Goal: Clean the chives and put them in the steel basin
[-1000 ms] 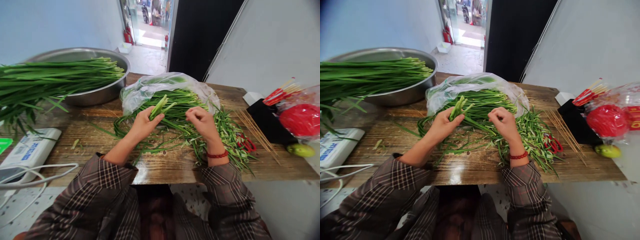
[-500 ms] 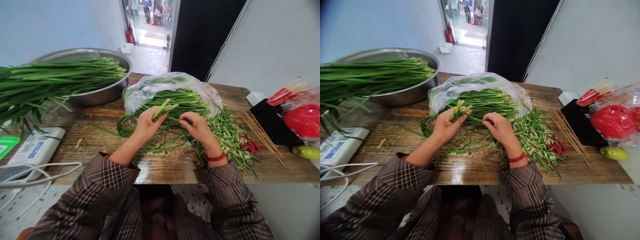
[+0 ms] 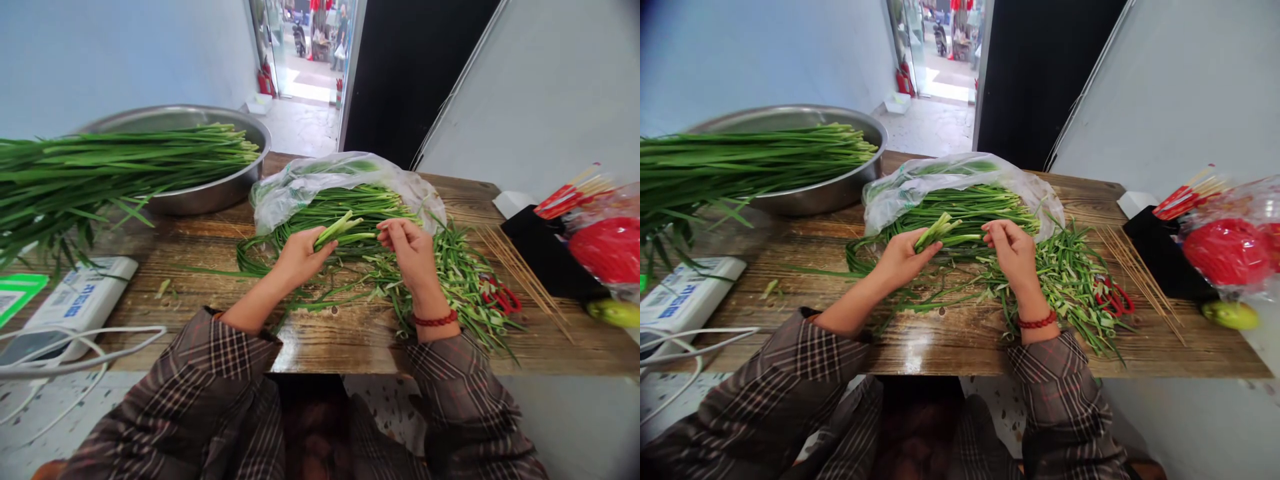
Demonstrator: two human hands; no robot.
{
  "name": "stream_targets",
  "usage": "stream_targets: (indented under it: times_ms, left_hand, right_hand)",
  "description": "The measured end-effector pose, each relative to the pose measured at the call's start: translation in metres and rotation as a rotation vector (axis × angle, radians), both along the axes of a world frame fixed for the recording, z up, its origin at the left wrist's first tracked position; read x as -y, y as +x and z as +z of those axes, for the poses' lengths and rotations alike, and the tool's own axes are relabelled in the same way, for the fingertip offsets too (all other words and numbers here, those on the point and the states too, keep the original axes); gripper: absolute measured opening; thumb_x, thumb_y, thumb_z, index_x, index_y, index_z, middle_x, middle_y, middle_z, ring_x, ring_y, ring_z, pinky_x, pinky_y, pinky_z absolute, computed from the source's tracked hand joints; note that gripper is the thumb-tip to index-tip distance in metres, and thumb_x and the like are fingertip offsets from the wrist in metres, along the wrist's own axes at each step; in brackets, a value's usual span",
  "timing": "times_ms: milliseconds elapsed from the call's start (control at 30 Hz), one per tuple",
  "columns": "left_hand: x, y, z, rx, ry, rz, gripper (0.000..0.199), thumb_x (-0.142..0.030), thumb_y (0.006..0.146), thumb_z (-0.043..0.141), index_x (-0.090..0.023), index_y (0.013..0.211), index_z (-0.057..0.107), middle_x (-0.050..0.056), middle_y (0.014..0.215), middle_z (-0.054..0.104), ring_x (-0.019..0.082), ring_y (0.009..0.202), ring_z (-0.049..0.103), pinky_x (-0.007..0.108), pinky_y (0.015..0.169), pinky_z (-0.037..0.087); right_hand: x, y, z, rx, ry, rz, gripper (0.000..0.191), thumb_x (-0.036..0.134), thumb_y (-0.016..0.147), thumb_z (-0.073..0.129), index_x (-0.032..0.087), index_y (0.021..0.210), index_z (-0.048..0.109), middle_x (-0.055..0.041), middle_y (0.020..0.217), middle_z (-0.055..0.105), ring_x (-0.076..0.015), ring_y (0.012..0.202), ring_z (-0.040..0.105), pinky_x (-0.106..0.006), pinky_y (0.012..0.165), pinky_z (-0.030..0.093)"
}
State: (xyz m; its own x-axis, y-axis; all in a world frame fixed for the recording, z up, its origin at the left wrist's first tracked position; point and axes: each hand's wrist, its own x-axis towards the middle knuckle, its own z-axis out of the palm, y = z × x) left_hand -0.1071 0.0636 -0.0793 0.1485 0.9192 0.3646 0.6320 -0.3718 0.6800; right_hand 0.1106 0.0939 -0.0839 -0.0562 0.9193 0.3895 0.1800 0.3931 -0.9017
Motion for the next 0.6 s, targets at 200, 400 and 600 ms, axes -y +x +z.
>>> stream_targets:
  times_ms: [200,400,600]
  left_hand:
    - [0.001,0.001,0.001,0.043,-0.017,-0.042,0.025,-0.036,0.088,0.051,-0.015,0.079,0.062,-0.001,0.066,0.057,0.013,0.063,0.049,0.024,0.061,0.037]
    - [0.003,0.003,-0.003,-0.059,-0.035,-0.158,0.023,-0.038,0.087,0.055,-0.017,0.092,0.065,0.0,0.08,0.066,0.015,0.073,0.057,0.024,0.067,0.04]
    - [0.001,-0.001,0.003,0.043,0.004,0.059,0.028,-0.039,0.088,0.051,-0.015,0.077,0.06,0.0,0.07,0.06,0.015,0.069,0.053,0.025,0.065,0.04]
  right_hand:
    - [0.002,-0.007,-0.003,0.319,0.207,0.033,0.018,0.038,0.084,0.063,0.022,0.084,0.069,-0.0015,0.077,0.066,-0.0136,0.067,0.057,-0.028,0.064,0.046]
    - [0.002,-0.006,-0.002,0.216,0.172,0.105,0.024,0.042,0.09,0.055,0.023,0.09,0.069,-0.0021,0.082,0.068,-0.0144,0.073,0.06,-0.028,0.066,0.046]
    - [-0.018,0.016,-0.007,-0.203,0.007,-0.234,0.03,0.047,0.091,0.05,0.02,0.086,0.061,0.0005,0.072,0.062,-0.0087,0.058,0.054,-0.021,0.051,0.039]
